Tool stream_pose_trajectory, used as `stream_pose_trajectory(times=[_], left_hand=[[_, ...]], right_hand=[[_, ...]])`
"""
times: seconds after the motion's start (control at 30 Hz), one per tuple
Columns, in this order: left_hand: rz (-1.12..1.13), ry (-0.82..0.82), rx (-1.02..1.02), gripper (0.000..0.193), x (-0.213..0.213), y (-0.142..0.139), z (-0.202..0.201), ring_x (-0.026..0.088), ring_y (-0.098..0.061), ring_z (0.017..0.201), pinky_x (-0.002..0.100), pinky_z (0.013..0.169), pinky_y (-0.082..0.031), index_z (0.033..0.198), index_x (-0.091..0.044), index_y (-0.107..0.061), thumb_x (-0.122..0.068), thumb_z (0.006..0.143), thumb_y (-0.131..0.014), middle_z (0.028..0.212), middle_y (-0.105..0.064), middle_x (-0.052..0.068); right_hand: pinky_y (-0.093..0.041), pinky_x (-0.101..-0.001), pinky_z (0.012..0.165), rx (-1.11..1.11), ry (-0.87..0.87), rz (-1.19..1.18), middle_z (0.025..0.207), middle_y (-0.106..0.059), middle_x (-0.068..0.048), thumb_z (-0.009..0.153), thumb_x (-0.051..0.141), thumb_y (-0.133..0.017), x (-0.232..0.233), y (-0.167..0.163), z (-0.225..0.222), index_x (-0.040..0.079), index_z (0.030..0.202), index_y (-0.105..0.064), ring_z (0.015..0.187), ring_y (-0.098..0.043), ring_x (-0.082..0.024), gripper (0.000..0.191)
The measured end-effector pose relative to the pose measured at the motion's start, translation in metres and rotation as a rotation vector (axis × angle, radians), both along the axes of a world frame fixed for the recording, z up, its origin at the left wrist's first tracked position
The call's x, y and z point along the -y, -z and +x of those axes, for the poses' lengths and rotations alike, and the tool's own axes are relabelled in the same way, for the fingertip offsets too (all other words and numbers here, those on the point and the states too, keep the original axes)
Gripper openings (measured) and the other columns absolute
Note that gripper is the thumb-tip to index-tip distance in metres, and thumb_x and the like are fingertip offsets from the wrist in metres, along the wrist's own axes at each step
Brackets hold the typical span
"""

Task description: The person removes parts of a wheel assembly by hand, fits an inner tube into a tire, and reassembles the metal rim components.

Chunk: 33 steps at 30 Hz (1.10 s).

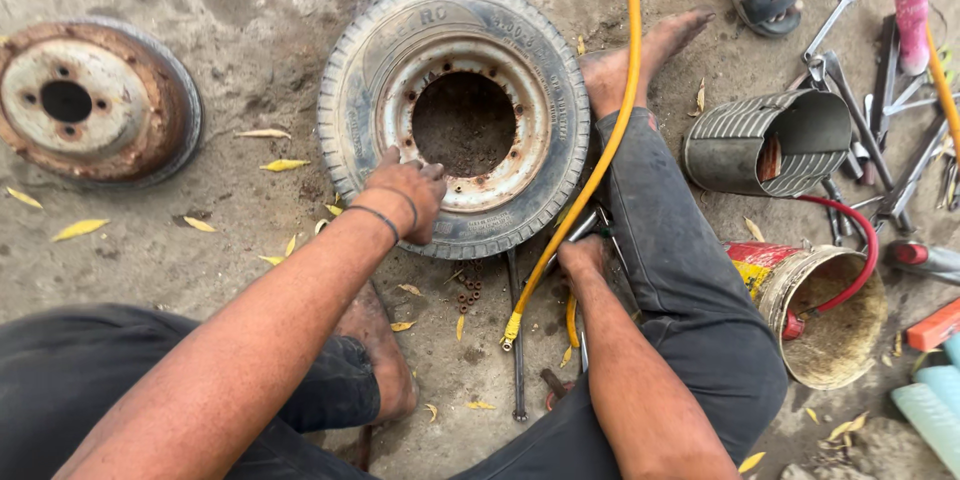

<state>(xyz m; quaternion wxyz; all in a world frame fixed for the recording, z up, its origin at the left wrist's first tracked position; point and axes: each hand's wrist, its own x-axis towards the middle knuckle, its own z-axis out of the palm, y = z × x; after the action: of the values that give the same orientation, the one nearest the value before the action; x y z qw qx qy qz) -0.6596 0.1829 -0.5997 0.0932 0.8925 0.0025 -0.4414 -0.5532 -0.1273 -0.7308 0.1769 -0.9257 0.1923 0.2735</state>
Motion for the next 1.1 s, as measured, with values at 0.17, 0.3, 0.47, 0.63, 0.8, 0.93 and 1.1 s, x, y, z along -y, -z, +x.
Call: stream_pose_trajectory(times=[0.17,0.3,0.47,0.63,0.8,0.93,1.1], left_hand=[[-0.015,-0.001,0.011,0.080,-0.004,0.001,-0.003,0.026,-0.025,0.157,0.054,0.128,-0.014,0.161,-0.017,-0.033,-0.026,0.089,-0.067,0.173,-0.021,0.004],[0.030,0.078,0.015,0.108,-0.001,-0.007,-0.011,0.026,-0.019,0.158,0.053,0.128,-0.013,0.166,-0.015,-0.019,-0.034,0.082,-0.083,0.174,-0.013,0.005],[0.141,0.169,0.027,0.101,0.007,0.006,-0.019,0.029,-0.008,0.159,0.054,0.126,-0.008,0.167,-0.017,-0.007,-0.031,0.092,-0.074,0.174,-0.003,0.006],[0.159,0.077,0.307,0.066,0.016,0.040,-0.036,0.031,-0.014,0.158,0.059,0.125,-0.011,0.164,-0.018,-0.018,-0.022,0.105,-0.047,0.173,-0.011,0.005],[0.142,0.074,0.272,0.070,0.015,0.048,-0.038,0.030,-0.011,0.158,0.059,0.125,-0.008,0.165,-0.018,-0.014,-0.019,0.102,-0.046,0.173,-0.010,0.006],[0.220,0.155,0.318,0.077,0.015,0.043,-0.041,0.033,-0.009,0.157,0.057,0.123,-0.007,0.165,-0.018,-0.008,-0.021,0.100,-0.049,0.172,-0.006,0.009],[0.285,0.217,0.379,0.081,0.015,0.044,-0.053,0.036,-0.007,0.155,0.056,0.122,-0.003,0.165,-0.019,-0.006,-0.022,0.095,-0.047,0.171,-0.008,0.013]], right_hand=[[-0.056,-0.0445,0.071,0.086,0.077,0.069,0.104,-0.071,-0.024,0.081,0.034,-0.086,-0.006,0.000,0.003,-0.007,0.111,-0.068,0.087,-0.069,-0.032,0.054],[-0.047,-0.0413,0.050,-0.018,0.532,0.406,0.077,-0.060,-0.009,0.097,0.026,-0.062,-0.009,-0.031,0.008,0.005,0.106,-0.061,0.057,-0.055,-0.022,0.023],[-0.041,-0.0337,0.044,-0.120,0.821,0.709,0.066,-0.047,-0.002,0.102,0.017,-0.049,-0.022,-0.080,-0.046,0.012,0.106,-0.054,0.051,-0.046,-0.016,0.008],[-0.043,-0.0300,0.045,-0.198,0.951,0.943,0.068,-0.051,-0.001,0.103,0.022,-0.054,-0.037,-0.135,-0.124,0.013,0.106,-0.052,0.054,-0.049,-0.014,0.009],[-0.042,-0.0284,0.039,-0.341,0.803,1.384,0.060,-0.044,0.004,0.101,0.035,-0.067,-0.056,-0.168,-0.137,0.018,0.090,-0.042,0.045,-0.046,-0.011,0.032],[-0.042,-0.0260,0.044,-0.031,0.459,1.632,0.065,-0.044,0.005,0.099,0.018,-0.068,-0.055,-0.189,-0.104,0.015,0.097,-0.053,0.049,-0.045,-0.006,0.015],[-0.048,-0.0288,0.046,0.173,-0.026,1.311,0.057,-0.047,0.001,0.097,0.022,-0.073,-0.044,-0.180,-0.078,0.011,0.079,-0.049,0.045,-0.049,-0.011,0.032]])
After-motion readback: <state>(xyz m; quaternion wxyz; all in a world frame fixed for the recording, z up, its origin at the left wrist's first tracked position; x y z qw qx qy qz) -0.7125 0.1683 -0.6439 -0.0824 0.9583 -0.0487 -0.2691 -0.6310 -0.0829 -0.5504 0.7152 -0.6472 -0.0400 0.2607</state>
